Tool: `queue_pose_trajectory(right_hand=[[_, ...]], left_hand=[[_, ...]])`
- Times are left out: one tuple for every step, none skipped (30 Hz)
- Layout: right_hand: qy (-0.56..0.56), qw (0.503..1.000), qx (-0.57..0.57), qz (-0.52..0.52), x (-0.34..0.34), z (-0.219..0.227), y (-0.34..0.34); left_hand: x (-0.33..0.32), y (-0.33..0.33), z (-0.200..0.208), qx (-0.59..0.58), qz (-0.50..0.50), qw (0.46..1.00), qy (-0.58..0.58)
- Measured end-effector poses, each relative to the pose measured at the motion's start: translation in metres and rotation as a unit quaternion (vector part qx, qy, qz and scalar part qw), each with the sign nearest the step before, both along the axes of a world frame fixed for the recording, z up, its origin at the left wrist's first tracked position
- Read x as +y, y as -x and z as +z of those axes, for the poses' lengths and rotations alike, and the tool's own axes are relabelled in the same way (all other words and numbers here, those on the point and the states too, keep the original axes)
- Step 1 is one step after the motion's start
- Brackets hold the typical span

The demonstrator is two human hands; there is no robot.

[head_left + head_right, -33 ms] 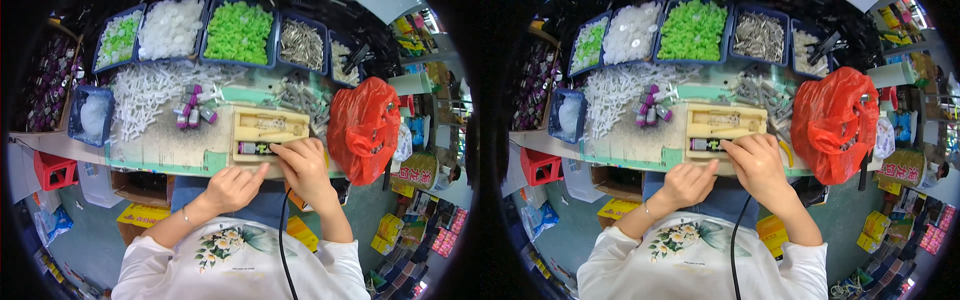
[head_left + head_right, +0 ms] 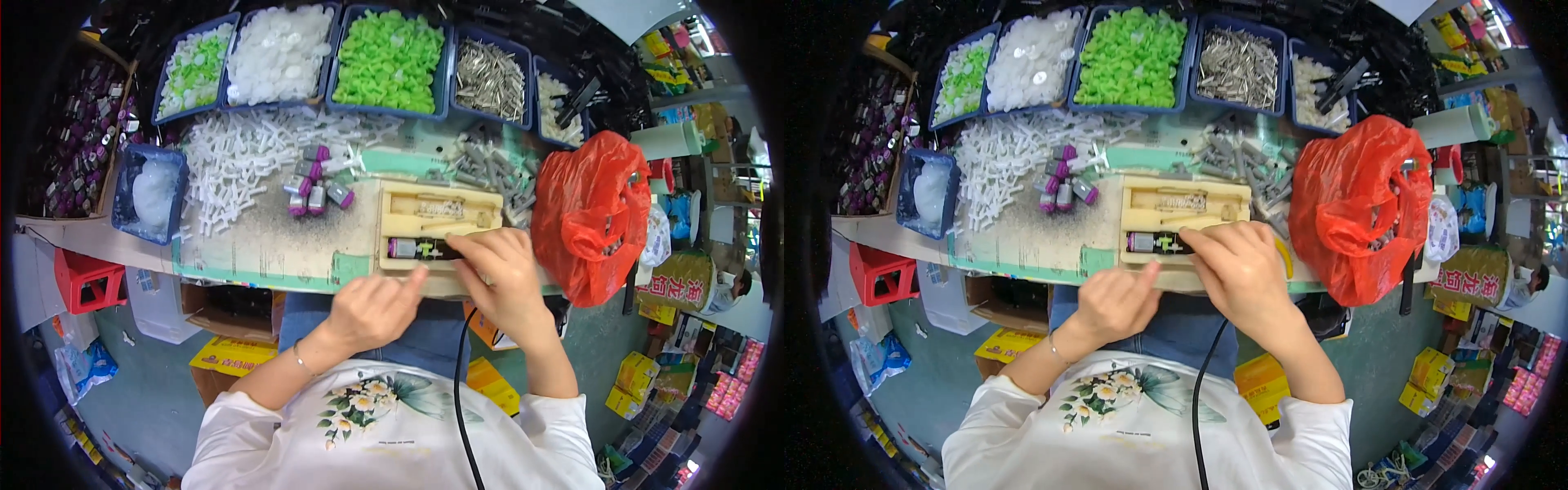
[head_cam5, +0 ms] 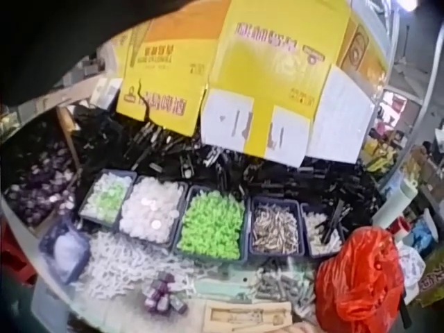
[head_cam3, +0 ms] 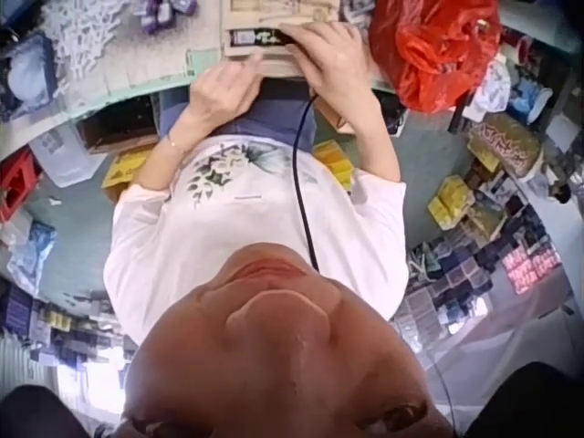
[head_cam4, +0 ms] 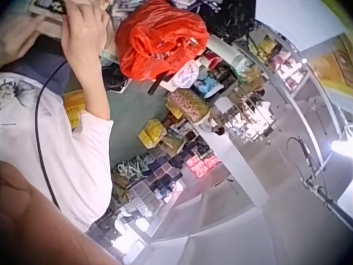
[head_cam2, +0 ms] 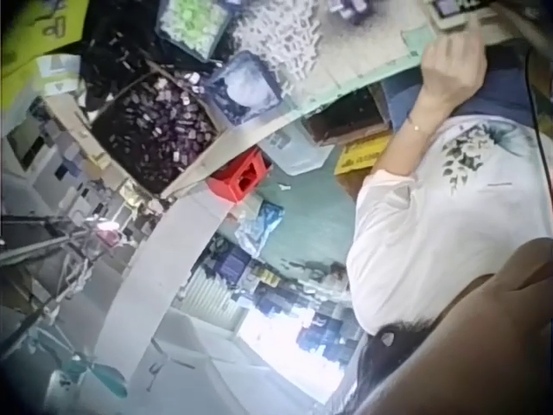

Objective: Assembling small components using a wooden jig, pliers, and a hand press tool at a factory workstation.

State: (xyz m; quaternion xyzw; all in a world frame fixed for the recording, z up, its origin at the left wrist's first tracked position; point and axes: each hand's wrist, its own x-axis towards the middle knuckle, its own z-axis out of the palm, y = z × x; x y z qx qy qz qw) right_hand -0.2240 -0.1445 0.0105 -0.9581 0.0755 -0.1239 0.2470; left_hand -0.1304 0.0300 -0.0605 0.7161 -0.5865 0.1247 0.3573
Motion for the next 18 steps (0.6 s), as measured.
queue_pose_trajectory(right_hand=[[0.004, 1.000, -0.019, -0.018, -0.009, 0.006, -0.004], [0.005, 0.999, -0.037, -0.036, -0.018, 0.013, -0.007], [0.024, 0.996, -0.065, -0.060, -0.031, 0.014, -0.011], [0.034, 0.994, -0.070, -0.072, -0.047, 0.017, -0.021], [0.033, 0.992, -0.068, -0.103, -0.056, 0.022, -0.036], [0.084, 0.989, -0.071, -0.098, -0.070, 0.023, -0.051], [0.096, 0.987, -0.059, -0.114, -0.081, 0.021, -0.065], [0.100, 0.987, -0.066, -0.110, -0.093, 0.018, -0.079], [0.205, 0.971, -0.050, -0.117, -0.102, 0.014, -0.093], [0.306, 0.943, -0.036, -0.123, -0.107, 0.011, -0.101], [0.304, 0.945, -0.047, -0.113, -0.111, 0.008, -0.107], [0.330, 0.938, -0.009, -0.109, -0.115, 0.005, -0.113], [0.355, 0.929, 0.029, -0.104, -0.119, 0.005, -0.119], [0.370, 0.922, 0.035, -0.109, -0.119, 0.005, -0.121], [0.367, 0.924, 0.041, -0.103, -0.117, 0.007, -0.122], [0.364, 0.925, 0.048, -0.098, -0.115, 0.008, -0.123], [0.362, 0.927, 0.041, -0.091, -0.115, 0.007, -0.123], [0.337, 0.937, 0.018, -0.095, -0.117, 0.006, -0.121]], left_hand=[[-0.002, -0.008, 0.002, -0.009, 0.026, 0.999, -0.019], [-0.002, -0.014, 0.006, -0.016, 0.053, 0.998, -0.041], [-0.003, -0.015, 0.011, -0.021, 0.055, 0.998, -0.035], [-0.005, -0.017, 0.015, 0.005, 0.048, 0.999, -0.025], [-0.007, -0.017, 0.019, 0.032, 0.042, 0.998, -0.016], [-0.008, -0.019, 0.021, 0.027, 0.046, 0.998, -0.011], [-0.010, -0.021, 0.023, 0.033, 0.042, 0.998, -0.017], [-0.012, -0.023, 0.026, 0.039, 0.036, 0.998, -0.023], [-0.014, -0.025, 0.029, 0.033, 0.042, 0.998, -0.019], [-0.015, -0.027, 0.033, 0.064, 0.023, 0.998, -0.009], [-0.013, -0.029, 0.036, 0.093, 0.010, 0.996, -0.001], [-0.011, -0.034, 0.039, 0.084, 0.024, 0.996, -0.001], [-0.009, -0.039, 0.041, 0.100, 0.024, 0.995, 0.010], [-0.006, -0.046, 0.043, 0.116, 0.022, 0.993, 0.021], [-0.003, -0.054, 0.045, 0.121, 0.035, 0.991, 0.036], [0.000, -0.065, 0.048, 0.116, 0.046, 0.992, 0.035], [0.001, -0.079, 0.055, 0.128, 0.097, 0.986, 0.046], [0.000, -0.095, 0.063, 0.141, 0.142, 0.978, 0.059]])
